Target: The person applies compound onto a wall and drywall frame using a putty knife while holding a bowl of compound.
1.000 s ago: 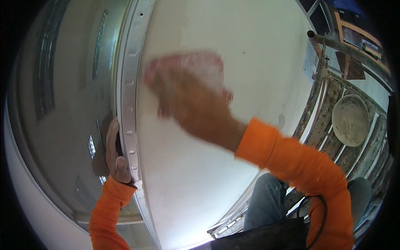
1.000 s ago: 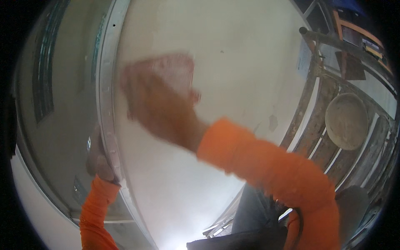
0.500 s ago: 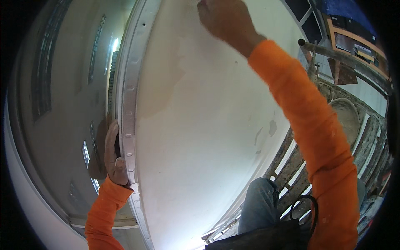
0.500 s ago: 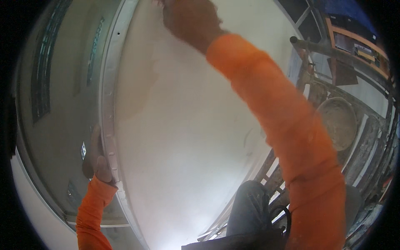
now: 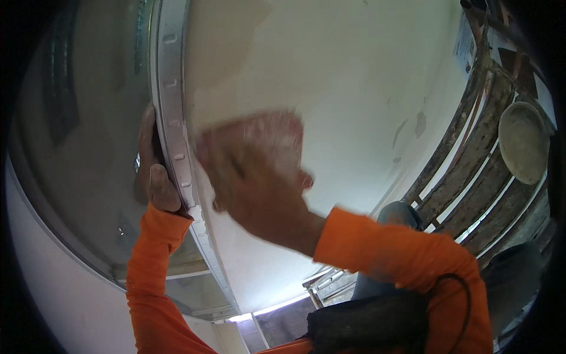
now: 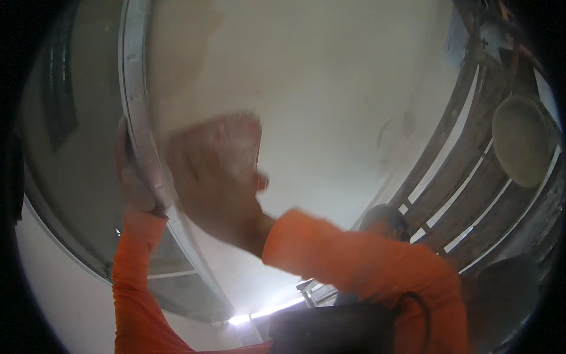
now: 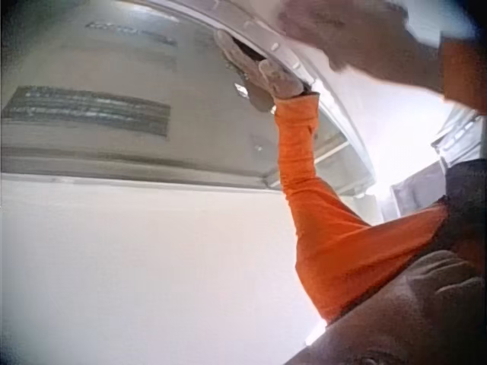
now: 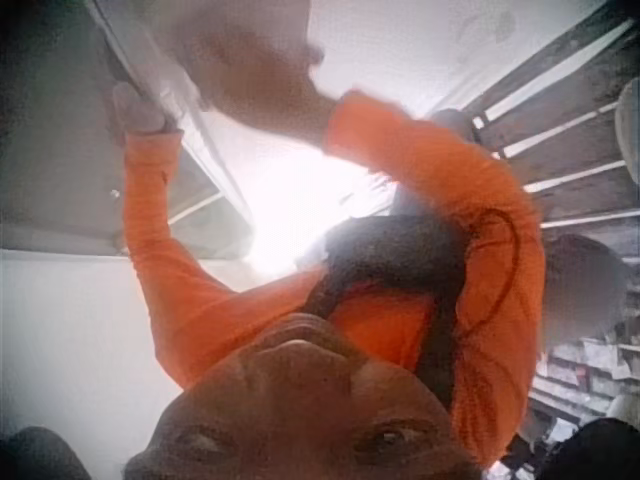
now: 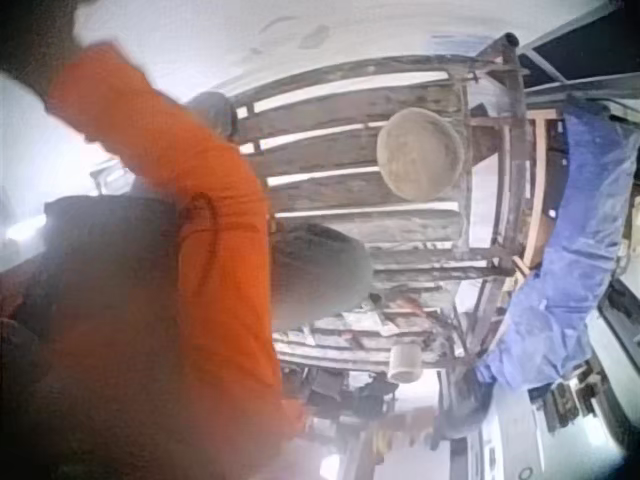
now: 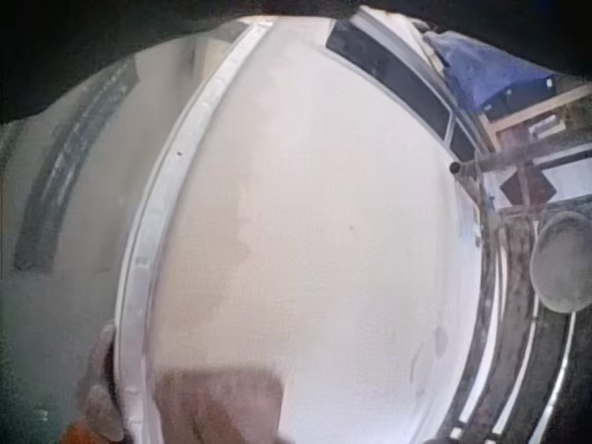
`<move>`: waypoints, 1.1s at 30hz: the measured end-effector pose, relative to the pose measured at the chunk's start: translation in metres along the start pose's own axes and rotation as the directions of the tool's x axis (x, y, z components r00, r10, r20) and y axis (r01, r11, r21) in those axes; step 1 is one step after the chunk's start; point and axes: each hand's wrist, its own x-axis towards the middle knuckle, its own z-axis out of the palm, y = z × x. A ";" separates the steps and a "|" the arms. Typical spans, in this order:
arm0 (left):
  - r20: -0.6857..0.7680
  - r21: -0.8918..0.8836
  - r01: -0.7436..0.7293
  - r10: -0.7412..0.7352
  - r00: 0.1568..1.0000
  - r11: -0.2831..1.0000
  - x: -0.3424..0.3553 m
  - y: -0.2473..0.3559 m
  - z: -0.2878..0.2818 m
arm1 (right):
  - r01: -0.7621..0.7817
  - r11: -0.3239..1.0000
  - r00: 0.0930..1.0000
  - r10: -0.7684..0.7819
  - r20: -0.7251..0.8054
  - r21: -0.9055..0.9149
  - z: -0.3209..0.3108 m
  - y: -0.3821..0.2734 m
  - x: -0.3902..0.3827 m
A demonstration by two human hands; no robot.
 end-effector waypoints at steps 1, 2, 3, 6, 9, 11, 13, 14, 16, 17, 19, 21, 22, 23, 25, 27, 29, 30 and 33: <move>0.019 0.002 -0.072 0.072 0.997 0.997 0.007 -0.022 -0.019 | 0.067 0.997 0.995 -0.064 0.073 -0.041 0.005 -0.013 -0.019; 0.129 -0.054 -0.182 0.188 0.974 0.982 0.016 -0.035 -0.033 | 0.138 0.988 0.982 -0.127 0.141 -0.075 0.008 -0.025 -0.038; 0.220 -0.095 -0.286 0.300 0.928 0.954 0.016 -0.036 -0.047 | 0.223 0.972 0.959 -0.206 0.194 -0.070 0.014 -0.042 -0.054; 0.210 -0.200 -0.229 0.270 0.940 0.953 0.010 -0.048 -0.043 | 0.331 0.942 0.852 -0.323 0.411 0.053 0.012 -0.047 -0.074; 0.199 -0.202 -0.244 0.284 0.938 0.948 0.012 -0.046 -0.036 | 0.054 0.997 0.993 -0.060 0.103 0.061 -0.032 -0.023 -0.034; 0.195 -0.220 -0.276 0.320 0.927 0.935 0.013 -0.045 -0.049 | 0.021 0.998 0.992 -0.015 -0.129 0.052 -0.049 -0.001 0.009; 0.201 -0.314 -0.309 0.381 0.902 0.898 0.018 -0.050 -0.047 | 0.028 0.999 0.925 -0.033 -0.377 -0.020 -0.041 0.015 0.034; 0.196 -0.330 -0.296 0.371 0.908 0.897 0.016 -0.045 -0.045 | 0.027 0.999 0.941 -0.032 -0.338 -0.018 -0.034 0.016 0.037; 0.190 -0.367 -0.247 0.332 0.924 0.897 0.012 -0.038 -0.041 | 0.015 0.999 0.987 -0.022 -0.159 -0.045 -0.006 0.008 0.029; 0.191 -0.410 -0.212 0.311 0.931 0.887 0.012 -0.035 -0.034 | 0.022 0.999 0.998 -0.025 -0.065 -0.049 0.011 -0.003 0.012; 0.232 -0.511 -0.091 0.239 0.943 0.855 0.008 -0.023 -0.028 | 0.098 0.995 0.982 -0.097 0.159 -0.001 0.023 -0.027 -0.026; 0.344 -0.664 0.115 0.165 0.924 0.739 0.003 -0.007 -0.012 | 0.174 0.974 0.925 -0.212 0.315 0.144 0.031 -0.039 -0.071; 0.331 -0.671 0.132 0.135 0.934 0.730 0.005 -0.002 -0.012 | 0.186 0.973 0.919 -0.220 0.326 0.135 0.017 -0.034 -0.064; 0.307 -0.651 0.124 0.111 0.945 0.749 0.005 0.002 -0.013 | 0.140 0.982 0.940 -0.173 0.294 0.131 0.001 -0.027 -0.056; 0.150 -0.547 0.074 0.010 0.989 0.834 0.006 0.004 -0.017 | 0.046 0.990 0.971 -0.075 0.226 0.132 -0.038 -0.009 -0.025; 0.108 -0.288 -0.072 0.107 0.988 0.955 0.001 -0.020 -0.043 | 0.069 0.994 0.988 -0.057 -0.144 0.082 -0.054 0.025 0.016; 0.164 -0.305 -0.073 0.128 0.978 0.950 -0.003 -0.017 -0.049 | 0.010 0.999 0.968 0.003 -0.251 0.050 -0.072 0.042 0.042; 0.188 -0.352 -0.054 0.127 0.974 0.935 0.000 -0.020 -0.051 | -0.021 0.998 0.970 0.033 -0.241 0.052 -0.073 0.042 0.047; 0.205 -0.063 -0.336 0.341 0.917 0.940 0.017 -0.041 -0.059 | 0.092 0.995 0.970 -0.081 -0.229 0.037 -0.035 0.017 0.029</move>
